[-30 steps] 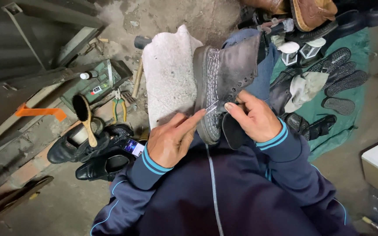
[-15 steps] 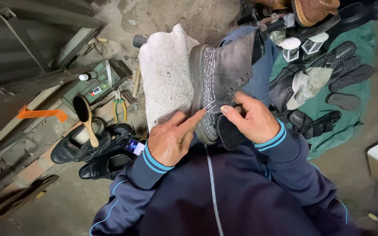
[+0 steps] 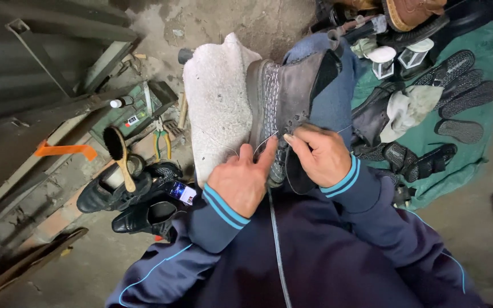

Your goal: Hand-sewing the sole of a boot using a needle and thread in a shoe repair shop.

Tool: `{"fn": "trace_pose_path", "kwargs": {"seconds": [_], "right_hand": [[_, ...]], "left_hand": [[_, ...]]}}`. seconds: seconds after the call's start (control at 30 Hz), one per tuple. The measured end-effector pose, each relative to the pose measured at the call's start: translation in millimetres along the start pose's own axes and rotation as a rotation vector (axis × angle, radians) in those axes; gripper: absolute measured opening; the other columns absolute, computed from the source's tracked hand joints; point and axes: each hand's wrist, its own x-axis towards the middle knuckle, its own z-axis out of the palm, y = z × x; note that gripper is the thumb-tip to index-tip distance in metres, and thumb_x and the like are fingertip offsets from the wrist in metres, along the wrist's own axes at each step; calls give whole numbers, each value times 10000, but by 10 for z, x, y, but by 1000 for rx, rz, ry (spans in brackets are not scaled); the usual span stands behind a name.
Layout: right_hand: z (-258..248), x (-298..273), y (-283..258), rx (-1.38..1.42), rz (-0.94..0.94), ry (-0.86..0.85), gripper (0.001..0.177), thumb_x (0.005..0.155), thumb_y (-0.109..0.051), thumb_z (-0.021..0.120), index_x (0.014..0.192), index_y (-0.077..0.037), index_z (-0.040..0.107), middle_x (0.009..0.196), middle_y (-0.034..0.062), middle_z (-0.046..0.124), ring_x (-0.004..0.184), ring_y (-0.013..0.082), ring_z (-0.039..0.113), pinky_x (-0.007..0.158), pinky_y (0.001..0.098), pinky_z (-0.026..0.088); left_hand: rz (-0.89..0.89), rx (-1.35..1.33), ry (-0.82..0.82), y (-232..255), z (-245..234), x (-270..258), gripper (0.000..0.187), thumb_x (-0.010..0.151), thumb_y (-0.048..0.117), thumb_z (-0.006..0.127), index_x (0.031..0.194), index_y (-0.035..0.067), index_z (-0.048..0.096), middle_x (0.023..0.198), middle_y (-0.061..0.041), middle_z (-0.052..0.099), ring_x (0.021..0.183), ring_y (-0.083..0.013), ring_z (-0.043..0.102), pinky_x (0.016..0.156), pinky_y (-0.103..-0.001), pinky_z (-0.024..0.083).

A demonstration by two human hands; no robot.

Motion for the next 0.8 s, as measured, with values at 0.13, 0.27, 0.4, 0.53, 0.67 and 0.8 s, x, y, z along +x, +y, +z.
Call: {"fn": "trace_pose_path", "kwargs": {"seconds": [0.13, 0.27, 0.4, 0.53, 0.67, 0.8], "right_hand": [[64, -21, 21, -32, -5, 15, 247, 1006, -61, 643, 761, -39, 670, 638, 165, 641, 648, 404, 663, 543, 426, 518], [106, -89, 60, -5, 0, 74, 157, 1003, -45, 651, 880, -29, 747, 743, 174, 711, 699, 398, 699, 595, 442, 560], [-169, 71, -441, 59, 14, 126, 114, 988, -76, 701, 1057, -54, 790, 938, 178, 770, 861, 328, 753, 728, 468, 584], [-751, 49, -436, -109, -86, 239, 96, 1060, -28, 681, 1006, -14, 759, 1107, 199, 743, 1004, 371, 700, 900, 449, 542], [-759, 21, -417, -601, -250, 318, 58, 1061, -26, 767, 1105, 12, 763, 1220, 192, 679, 1030, 384, 610, 951, 467, 499], [-340, 50, -222, -587, -324, 238, 78, 989, -155, 759, 1045, -119, 798, 1070, 61, 706, 994, 284, 648, 896, 379, 559]], "left_hand": [[-4, -1, 14, 66, 140, 34, 565, 815, 160, 610, 1375, 216, 657, 795, -18, 567, 534, -199, 673, 443, -380, 561], [-58, -119, -6, -10, 56, 53, 538, 861, 172, 576, 1383, 283, 641, 783, -15, 535, 493, -218, 645, 458, -417, 557], [-94, -415, -42, -201, -76, 74, 393, 989, 262, 537, 1358, 304, 666, 782, -47, 559, 543, -340, 666, 556, -485, 576], [-81, -425, -3, -368, -21, 42, 234, 1030, 343, 558, 1193, 294, 719, 768, 58, 558, 586, -239, 686, 575, -387, 583], [-26, -587, 27, -431, -58, 106, 182, 1033, 256, 585, 1149, 182, 704, 842, -9, 612, 712, -320, 681, 564, -459, 554], [-41, -632, 74, -459, -74, 101, 135, 1030, 250, 612, 1072, 192, 726, 728, 22, 572, 633, -278, 683, 566, -401, 575]]}}
